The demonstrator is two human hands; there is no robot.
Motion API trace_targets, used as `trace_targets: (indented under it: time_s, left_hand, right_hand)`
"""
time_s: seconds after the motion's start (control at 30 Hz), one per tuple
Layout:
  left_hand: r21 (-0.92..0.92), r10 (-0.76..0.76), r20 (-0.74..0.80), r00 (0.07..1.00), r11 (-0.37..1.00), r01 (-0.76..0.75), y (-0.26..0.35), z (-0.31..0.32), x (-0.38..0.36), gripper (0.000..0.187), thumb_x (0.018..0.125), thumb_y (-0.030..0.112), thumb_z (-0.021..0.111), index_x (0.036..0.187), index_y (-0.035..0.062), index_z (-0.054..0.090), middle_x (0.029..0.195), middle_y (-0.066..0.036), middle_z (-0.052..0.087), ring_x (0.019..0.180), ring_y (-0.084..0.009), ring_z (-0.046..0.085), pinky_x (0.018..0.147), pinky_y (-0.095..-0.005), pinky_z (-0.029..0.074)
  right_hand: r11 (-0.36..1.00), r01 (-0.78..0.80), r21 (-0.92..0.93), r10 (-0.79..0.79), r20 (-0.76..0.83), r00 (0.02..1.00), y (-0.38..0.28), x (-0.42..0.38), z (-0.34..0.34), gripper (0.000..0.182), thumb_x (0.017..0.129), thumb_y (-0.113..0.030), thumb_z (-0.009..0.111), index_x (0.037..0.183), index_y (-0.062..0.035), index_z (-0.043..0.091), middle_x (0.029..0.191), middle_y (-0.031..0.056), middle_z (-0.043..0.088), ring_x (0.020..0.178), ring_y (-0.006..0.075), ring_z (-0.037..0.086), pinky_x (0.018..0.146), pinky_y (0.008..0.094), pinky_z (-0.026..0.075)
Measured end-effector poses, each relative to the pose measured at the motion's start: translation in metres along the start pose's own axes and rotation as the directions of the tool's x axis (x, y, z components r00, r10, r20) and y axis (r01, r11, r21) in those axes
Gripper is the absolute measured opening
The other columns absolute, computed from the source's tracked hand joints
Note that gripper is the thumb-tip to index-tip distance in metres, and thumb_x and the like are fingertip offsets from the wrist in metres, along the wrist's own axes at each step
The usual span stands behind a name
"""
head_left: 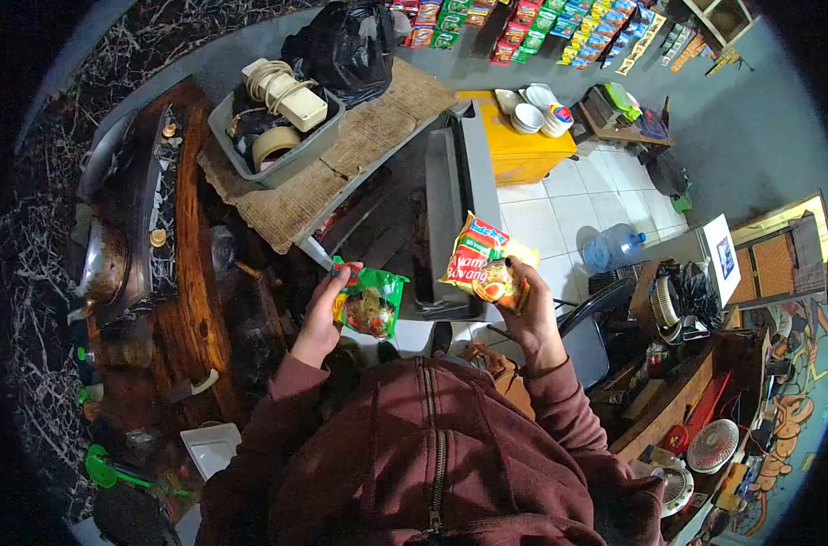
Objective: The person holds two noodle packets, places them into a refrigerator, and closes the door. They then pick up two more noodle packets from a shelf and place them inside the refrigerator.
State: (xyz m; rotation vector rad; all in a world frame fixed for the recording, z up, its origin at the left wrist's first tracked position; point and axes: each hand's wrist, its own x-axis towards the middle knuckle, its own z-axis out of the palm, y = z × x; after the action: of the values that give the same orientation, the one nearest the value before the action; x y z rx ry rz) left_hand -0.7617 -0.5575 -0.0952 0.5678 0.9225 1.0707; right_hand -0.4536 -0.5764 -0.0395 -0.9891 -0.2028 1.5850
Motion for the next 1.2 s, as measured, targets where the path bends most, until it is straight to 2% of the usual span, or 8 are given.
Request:
trace_targets:
  time_s: [0.17, 0.37, 0.43, 0.63, 0.87, 0.97, 1.17, 1.2]
  left_hand:
    - [-0.103, -0.035, 0.009, 0.999, 0.994, 0.036, -0.003, 0.010, 0.006, 0.034, 0.096, 0.032, 0.059, 0.118, 0.0070, 0.062, 0.111, -0.002, 0.064, 0.105, -0.0140, 0.060, 0.092, -0.0315, 0.047]
    - [-0.121, 0.017, 0.052, 0.999, 0.993, -0.011, 0.003, 0.038, 0.015, 0.030, 0.095, 0.027, 0.061, 0.119, 0.0099, 0.057, 0.112, -0.001, 0.062, 0.107, -0.0140, 0.060, 0.092, -0.0326, 0.047]
    - [-0.129, 0.023, 0.053, 0.998, 0.991, -0.016, 0.000, 0.044, 0.020, 0.029, 0.095, 0.024, 0.061, 0.120, 0.0099, 0.056, 0.113, -0.001, 0.062, 0.106, -0.0143, 0.060, 0.092, -0.0327, 0.048]
    - [-0.099, 0.010, 0.004, 1.000, 0.995, -0.009, -0.003, 0.071, 0.028, 0.028, 0.094, 0.019, 0.060, 0.120, 0.0094, 0.057, 0.113, -0.002, 0.062, 0.107, -0.0152, 0.061, 0.090, -0.0338, 0.050]
    - [-0.044, -0.033, -0.138, 0.990, 0.999, 0.027, -0.022, 0.095, 0.044, 0.032, 0.089, 0.015, 0.064, 0.120, 0.0101, 0.056, 0.112, -0.002, 0.063, 0.105, -0.0150, 0.061, 0.088, -0.0336, 0.050]
    - [-0.010, -0.031, -0.177, 0.984, 1.000, 0.030, -0.036, 0.101, 0.052, 0.034, 0.088, 0.014, 0.066, 0.120, 0.0105, 0.056, 0.112, -0.003, 0.063, 0.104, -0.0152, 0.062, 0.087, -0.0340, 0.050]
    - [0.029, -0.090, -0.267, 0.960, 0.994, 0.101, -0.059, 0.109, 0.079, 0.032, 0.091, 0.018, 0.066, 0.120, 0.0091, 0.058, 0.111, -0.003, 0.064, 0.101, -0.0170, 0.065, 0.086, -0.0362, 0.052]
    - [0.018, -0.109, -0.243, 0.964, 0.993, 0.117, -0.064, 0.106, 0.086, 0.030, 0.092, 0.019, 0.065, 0.120, 0.0090, 0.058, 0.111, -0.003, 0.065, 0.100, -0.0169, 0.065, 0.085, -0.0359, 0.052]
  right_hand:
    - [0.999, 0.035, -0.011, -0.035, -0.011, 0.999, -0.007, -0.003, -0.010, 0.037, 0.095, -0.022, 0.057, 0.125, -0.0008, 0.053, 0.115, 0.0104, 0.065, 0.104, 0.0226, 0.065, 0.095, 0.0379, 0.050]
    - [1.000, 0.016, -0.006, -0.016, -0.010, 1.000, -0.017, 0.001, -0.021, 0.035, 0.093, -0.018, 0.058, 0.124, -0.0027, 0.053, 0.113, 0.0090, 0.064, 0.099, 0.0210, 0.066, 0.087, 0.0362, 0.053]
    - [0.999, -0.022, -0.046, 0.021, -0.022, 1.000, -0.022, 0.004, -0.026, 0.037, 0.095, -0.021, 0.056, 0.126, -0.0016, 0.053, 0.118, 0.0097, 0.064, 0.105, 0.0221, 0.064, 0.095, 0.0377, 0.050]
    - [0.997, -0.075, -0.008, 0.075, 0.044, 0.996, -0.035, 0.032, -0.059, 0.037, 0.095, -0.022, 0.055, 0.126, -0.0012, 0.053, 0.118, 0.0102, 0.064, 0.105, 0.0218, 0.064, 0.096, 0.0375, 0.050]
    - [0.992, -0.125, 0.008, 0.125, -0.043, 0.991, -0.073, 0.065, -0.094, 0.037, 0.093, -0.023, 0.059, 0.124, -0.0023, 0.054, 0.115, 0.0090, 0.065, 0.101, 0.0203, 0.065, 0.090, 0.0338, 0.051]
    - [0.994, -0.112, 0.015, 0.113, -0.079, 0.990, -0.082, 0.082, -0.110, 0.036, 0.093, -0.025, 0.059, 0.120, -0.0019, 0.055, 0.112, 0.0093, 0.066, 0.100, 0.0208, 0.065, 0.092, 0.0370, 0.051]
    - [0.985, -0.169, 0.018, 0.170, -0.053, 0.984, -0.063, 0.121, -0.127, 0.036, 0.094, -0.023, 0.059, 0.122, -0.0020, 0.055, 0.112, 0.0092, 0.065, 0.099, 0.0204, 0.065, 0.090, 0.0358, 0.051]
    - [0.981, -0.190, 0.028, 0.192, -0.117, 0.974, -0.054, 0.127, -0.130, 0.035, 0.094, -0.022, 0.059, 0.123, -0.0020, 0.055, 0.113, 0.0094, 0.065, 0.099, 0.0203, 0.065, 0.090, 0.0352, 0.051]
